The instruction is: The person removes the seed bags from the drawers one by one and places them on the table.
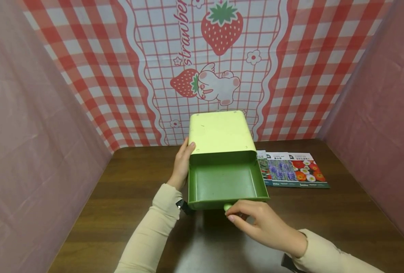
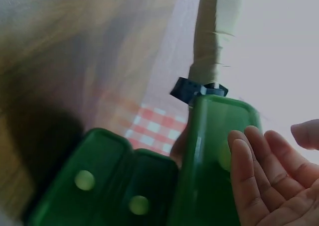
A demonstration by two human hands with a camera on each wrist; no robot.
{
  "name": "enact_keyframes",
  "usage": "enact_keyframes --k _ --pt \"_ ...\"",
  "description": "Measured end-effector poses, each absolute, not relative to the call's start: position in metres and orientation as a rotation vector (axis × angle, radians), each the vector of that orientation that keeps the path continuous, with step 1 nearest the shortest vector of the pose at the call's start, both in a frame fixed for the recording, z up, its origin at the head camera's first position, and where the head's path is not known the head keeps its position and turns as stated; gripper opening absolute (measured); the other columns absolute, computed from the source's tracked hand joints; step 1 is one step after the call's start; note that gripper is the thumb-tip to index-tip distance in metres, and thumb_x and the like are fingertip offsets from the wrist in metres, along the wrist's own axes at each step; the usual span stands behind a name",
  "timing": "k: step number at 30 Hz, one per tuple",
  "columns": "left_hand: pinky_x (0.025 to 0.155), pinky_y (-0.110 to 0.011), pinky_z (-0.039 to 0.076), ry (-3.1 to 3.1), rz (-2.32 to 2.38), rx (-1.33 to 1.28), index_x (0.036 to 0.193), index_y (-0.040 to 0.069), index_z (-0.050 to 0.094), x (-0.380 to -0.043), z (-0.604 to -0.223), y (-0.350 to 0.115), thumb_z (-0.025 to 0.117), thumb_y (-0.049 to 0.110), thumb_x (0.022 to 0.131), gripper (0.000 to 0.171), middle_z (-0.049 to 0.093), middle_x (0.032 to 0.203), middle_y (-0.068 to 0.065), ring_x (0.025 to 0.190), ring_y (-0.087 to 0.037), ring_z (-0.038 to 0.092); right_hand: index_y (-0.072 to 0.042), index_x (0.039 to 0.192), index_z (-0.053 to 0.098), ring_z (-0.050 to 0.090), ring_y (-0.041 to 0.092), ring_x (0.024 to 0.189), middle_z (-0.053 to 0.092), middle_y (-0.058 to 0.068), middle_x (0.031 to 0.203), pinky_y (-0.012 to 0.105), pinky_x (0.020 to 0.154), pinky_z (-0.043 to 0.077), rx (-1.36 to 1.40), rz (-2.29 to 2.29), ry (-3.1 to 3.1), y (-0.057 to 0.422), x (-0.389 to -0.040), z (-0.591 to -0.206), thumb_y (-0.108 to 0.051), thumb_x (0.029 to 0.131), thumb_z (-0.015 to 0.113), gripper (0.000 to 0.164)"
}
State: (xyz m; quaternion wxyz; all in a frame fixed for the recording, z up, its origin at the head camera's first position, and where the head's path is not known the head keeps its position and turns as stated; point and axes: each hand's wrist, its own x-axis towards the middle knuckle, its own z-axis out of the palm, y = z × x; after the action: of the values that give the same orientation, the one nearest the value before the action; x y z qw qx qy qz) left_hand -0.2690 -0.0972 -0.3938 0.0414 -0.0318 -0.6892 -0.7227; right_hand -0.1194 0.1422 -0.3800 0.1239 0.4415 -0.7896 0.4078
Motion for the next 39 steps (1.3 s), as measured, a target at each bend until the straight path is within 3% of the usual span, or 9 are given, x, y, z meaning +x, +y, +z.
enact_keyframes --k 7,19,27,39 --pt "0.123 -0.045 0.017 -2.120 -2.255 -0.098 0.157 0.018 0.021 -0.272 -0.393 -0.099 0.047 0.039 0.102 0.065 0.017 0.165 -0.004 0.151 -0.023 0.015 -0.022 0.102 0.071 0.064 -0.001 0.080 0.073 -0.007 0.092 0.015 0.065 0.053 1.221 1.263 -2.369 0.141 -0.120 -0.391 -0.007 0.093 0.065 0.019" --pt "0.123 -0.045 0.019 -2.104 -2.209 -0.110 0.157 0.024 0.025 -0.271 -0.397 -0.097 0.048 0.047 0.100 0.066 0.022 0.164 0.000 0.151 -0.021 0.018 -0.018 0.095 0.074 0.070 0.006 0.081 0.076 -0.003 0.087 0.026 0.069 0.058 0.999 1.587 -2.617 0.145 -0.123 -0.405 -0.020 0.099 0.058 0.017" --pt "0.122 -0.043 0.022 -2.101 -2.213 -0.098 0.156 0.025 0.025 -0.271 -0.397 -0.097 0.049 0.049 0.098 0.067 0.023 0.163 0.001 0.150 -0.020 0.021 -0.005 0.098 0.075 0.068 0.004 0.076 0.076 0.009 0.087 0.030 0.066 0.059 0.858 1.806 -2.653 0.144 -0.126 -0.412 -0.021 0.101 0.054 0.026" --pt "0.123 -0.045 0.020 -2.104 -2.209 -0.104 0.157 0.023 0.025 -0.272 -0.397 -0.098 0.048 0.047 0.099 0.066 0.022 0.164 -0.001 0.150 -0.022 0.019 0.008 0.103 0.071 0.071 0.014 0.074 0.074 0.020 0.091 0.034 0.068 0.061 0.648 2.061 -2.646 0.136 -0.125 -0.415 -0.024 0.101 0.054 0.036"
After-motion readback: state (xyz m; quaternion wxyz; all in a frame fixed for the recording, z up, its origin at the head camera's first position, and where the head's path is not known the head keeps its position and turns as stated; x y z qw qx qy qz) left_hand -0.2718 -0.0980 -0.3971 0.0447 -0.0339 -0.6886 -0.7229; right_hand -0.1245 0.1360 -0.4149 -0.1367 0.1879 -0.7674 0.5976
